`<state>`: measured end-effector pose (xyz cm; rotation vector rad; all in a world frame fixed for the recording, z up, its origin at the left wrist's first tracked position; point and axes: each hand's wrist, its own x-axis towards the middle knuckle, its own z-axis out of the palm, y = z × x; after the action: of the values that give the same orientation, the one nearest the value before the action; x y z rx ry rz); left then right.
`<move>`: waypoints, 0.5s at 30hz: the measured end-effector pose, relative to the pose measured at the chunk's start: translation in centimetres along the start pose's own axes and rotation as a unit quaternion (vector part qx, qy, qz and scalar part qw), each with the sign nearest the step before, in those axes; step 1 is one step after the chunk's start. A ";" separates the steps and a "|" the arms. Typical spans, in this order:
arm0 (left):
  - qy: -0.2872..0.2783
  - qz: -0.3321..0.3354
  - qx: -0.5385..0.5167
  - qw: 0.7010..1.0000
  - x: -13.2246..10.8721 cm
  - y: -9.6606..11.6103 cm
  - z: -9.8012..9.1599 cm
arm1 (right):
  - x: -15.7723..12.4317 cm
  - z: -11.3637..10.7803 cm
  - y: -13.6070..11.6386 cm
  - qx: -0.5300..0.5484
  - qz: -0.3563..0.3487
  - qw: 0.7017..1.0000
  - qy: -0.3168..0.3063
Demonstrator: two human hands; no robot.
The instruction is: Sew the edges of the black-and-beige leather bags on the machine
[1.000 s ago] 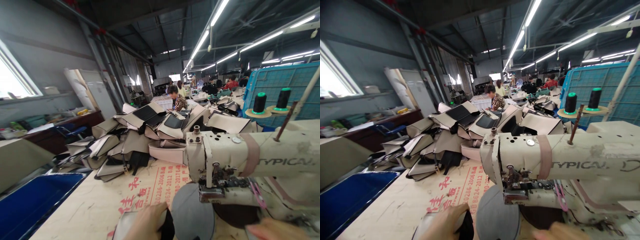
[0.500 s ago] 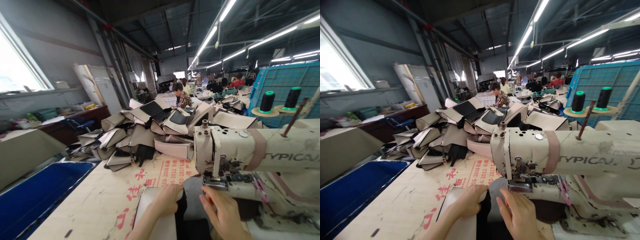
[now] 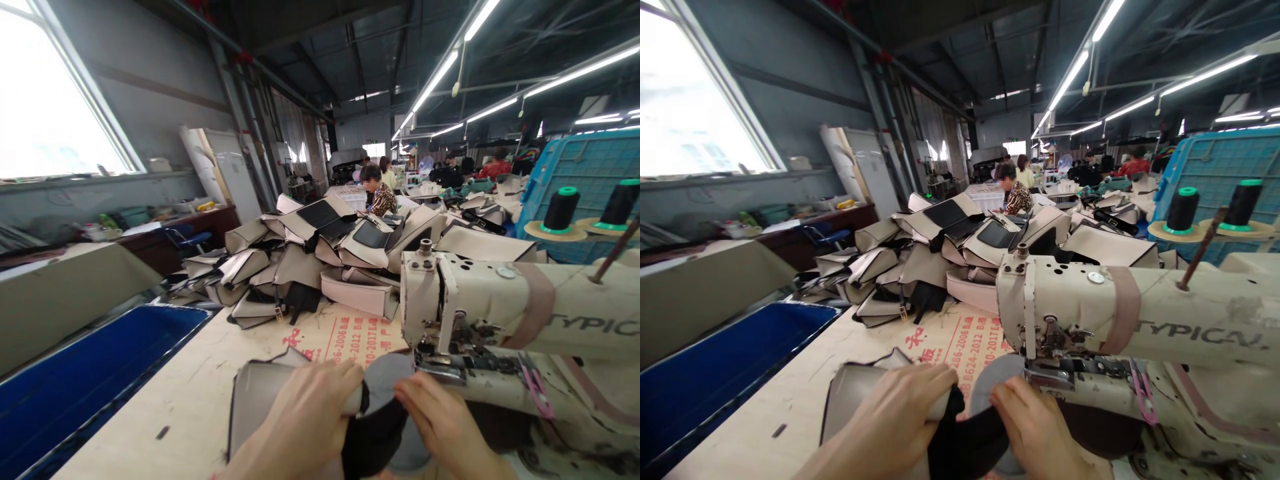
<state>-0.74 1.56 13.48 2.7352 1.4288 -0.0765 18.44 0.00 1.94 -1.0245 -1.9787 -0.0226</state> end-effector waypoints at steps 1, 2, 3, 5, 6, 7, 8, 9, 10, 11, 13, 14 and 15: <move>0.027 0.010 0.012 0.999 1.6 0.4 -1.0 | 0.3 -0.4 0.7 -0.016 0.018 0.998 0.066; 0.057 0.017 0.025 0.998 3.2 0.8 -1.8 | 0.6 -0.5 1.1 -0.045 0.044 0.990 0.129; 0.083 0.020 0.035 0.996 4.8 1.2 -2.3 | 1.1 -0.4 1.4 -0.081 0.078 0.977 0.180; 0.094 0.012 0.052 0.994 7.0 1.9 -2.7 | 2.0 0.3 1.2 -0.145 0.148 0.950 0.234; 0.083 0.013 0.056 0.995 7.6 2.2 -2.5 | 2.4 0.7 0.9 -0.158 0.176 0.943 0.236; 0.064 0.020 0.055 0.996 7.7 2.3 -2.3 | 2.5 1.0 0.6 -0.152 0.196 0.942 0.227; 0.043 0.033 0.050 0.997 7.3 2.2 -2.1 | 2.4 1.2 0.4 -0.128 0.210 0.946 0.213; 0.024 0.045 0.040 0.998 6.5 1.9 -2.0 | 2.0 1.1 0.4 -0.090 0.217 0.952 0.195; 0.013 0.048 0.029 0.998 5.4 1.3 -2.1 | 1.3 0.7 0.5 -0.050 0.222 0.957 0.179; 0.011 0.037 0.017 0.999 4.1 0.4 -2.5 | 0.3 0.2 0.8 -0.012 0.222 0.961 0.162; 0.047 -0.032 0.006 0.998 1.4 -2.0 -4.3 | -2.0 -1.3 1.4 0.033 0.227 0.963 0.140; 0.090 -0.077 0.013 0.993 0.2 -3.3 -5.8 | -3.1 -2.1 1.5 0.039 0.237 0.963 0.126; 0.148 -0.120 0.037 0.981 -0.7 -4.5 -7.6 | -4.1 -2.7 1.4 0.037 0.258 0.959 0.114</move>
<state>-4.66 4.09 20.98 2.7051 1.8633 0.2846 22.42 -2.78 0.18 -1.3930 -1.4498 0.2075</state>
